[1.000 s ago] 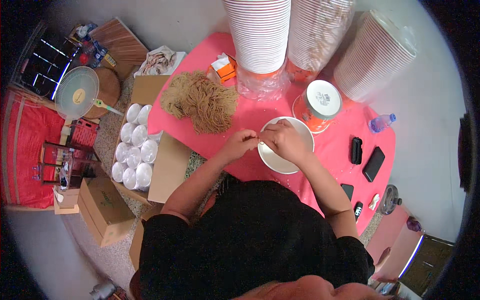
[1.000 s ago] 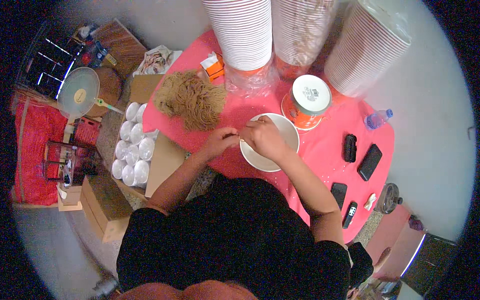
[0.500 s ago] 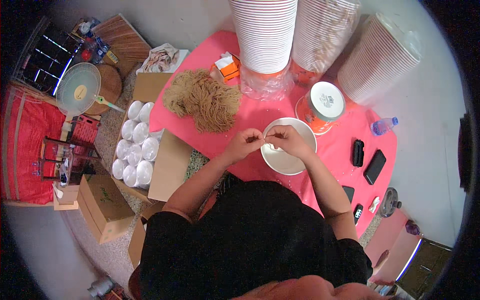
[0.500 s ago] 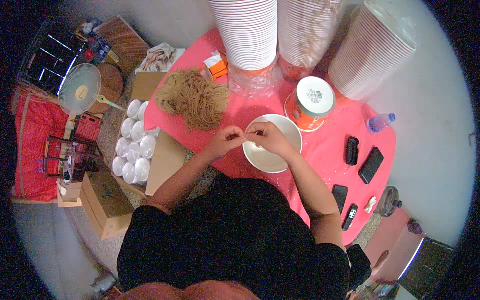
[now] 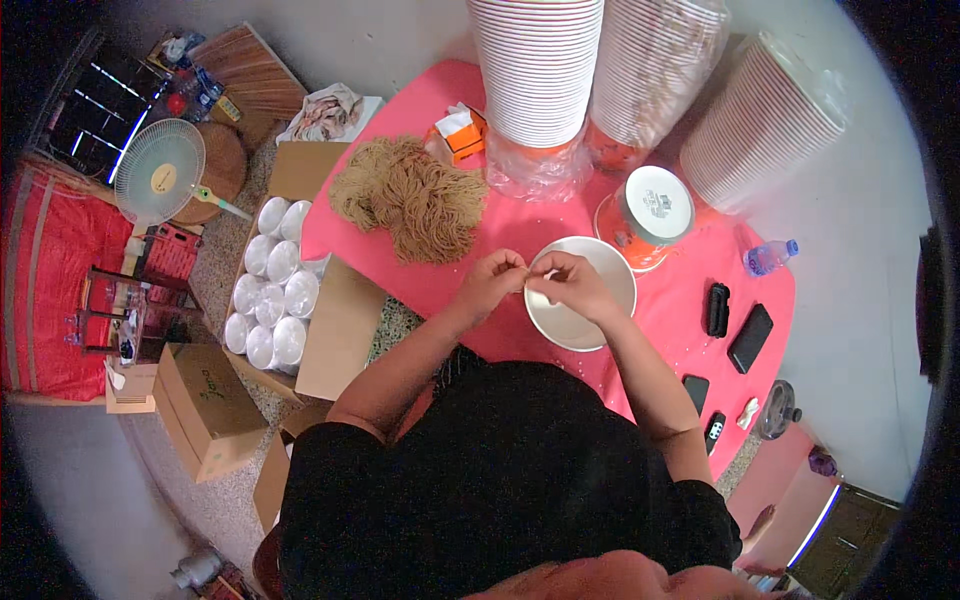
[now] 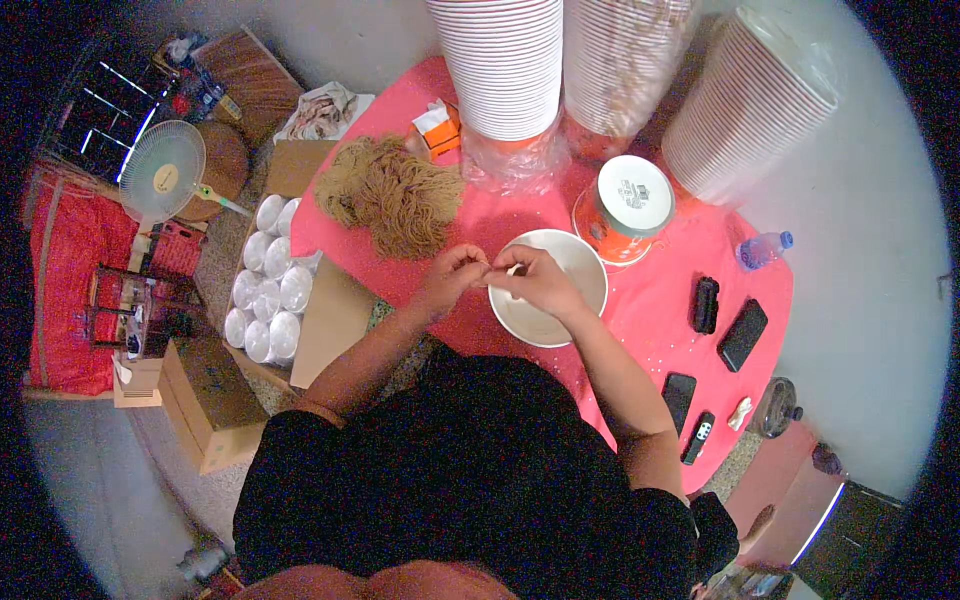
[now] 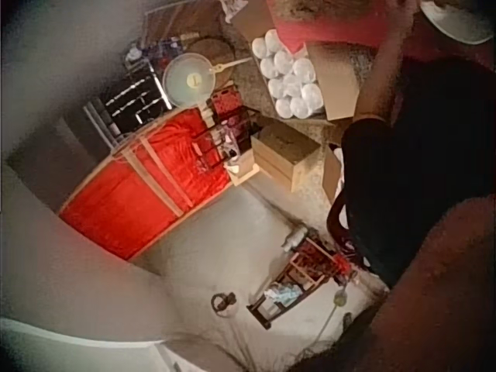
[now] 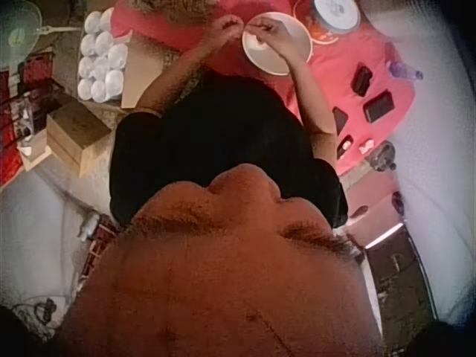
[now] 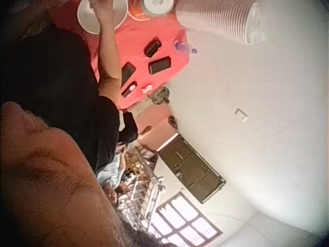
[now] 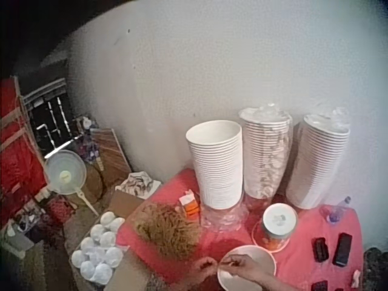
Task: The recorder is preparing paper food containers by attaching rubber bands and organizing stacks of cups and bowls.
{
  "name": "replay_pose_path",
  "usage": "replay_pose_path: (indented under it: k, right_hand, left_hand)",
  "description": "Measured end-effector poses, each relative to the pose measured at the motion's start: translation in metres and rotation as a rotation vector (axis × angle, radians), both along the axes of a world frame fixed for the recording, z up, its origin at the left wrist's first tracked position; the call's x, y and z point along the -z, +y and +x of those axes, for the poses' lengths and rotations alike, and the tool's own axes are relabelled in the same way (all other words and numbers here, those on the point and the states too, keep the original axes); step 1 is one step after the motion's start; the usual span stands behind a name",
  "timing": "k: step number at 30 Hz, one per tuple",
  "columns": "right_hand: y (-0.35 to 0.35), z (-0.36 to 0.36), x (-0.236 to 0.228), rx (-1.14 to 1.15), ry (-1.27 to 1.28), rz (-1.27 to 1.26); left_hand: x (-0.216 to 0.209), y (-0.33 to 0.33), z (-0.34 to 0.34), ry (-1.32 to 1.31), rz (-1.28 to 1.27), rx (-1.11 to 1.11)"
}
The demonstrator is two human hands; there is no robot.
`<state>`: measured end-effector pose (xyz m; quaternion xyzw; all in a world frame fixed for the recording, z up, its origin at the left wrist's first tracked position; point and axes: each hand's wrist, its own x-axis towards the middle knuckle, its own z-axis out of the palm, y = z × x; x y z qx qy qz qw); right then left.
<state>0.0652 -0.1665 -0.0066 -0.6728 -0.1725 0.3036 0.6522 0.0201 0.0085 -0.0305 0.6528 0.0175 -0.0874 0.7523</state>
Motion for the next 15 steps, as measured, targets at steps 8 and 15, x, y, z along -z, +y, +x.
replay_pose_path:
  k: [8,15]
  right_hand:
    - [0.003,-0.006,0.001,0.030,-0.055,0.127]
    - [0.002,-0.012,-0.005,0.074,-0.520,0.011]
  left_hand:
    - [0.017,0.008,0.005,0.354,-0.471,0.084]
    - [0.016,0.009,0.002,0.348,-0.464,0.100]
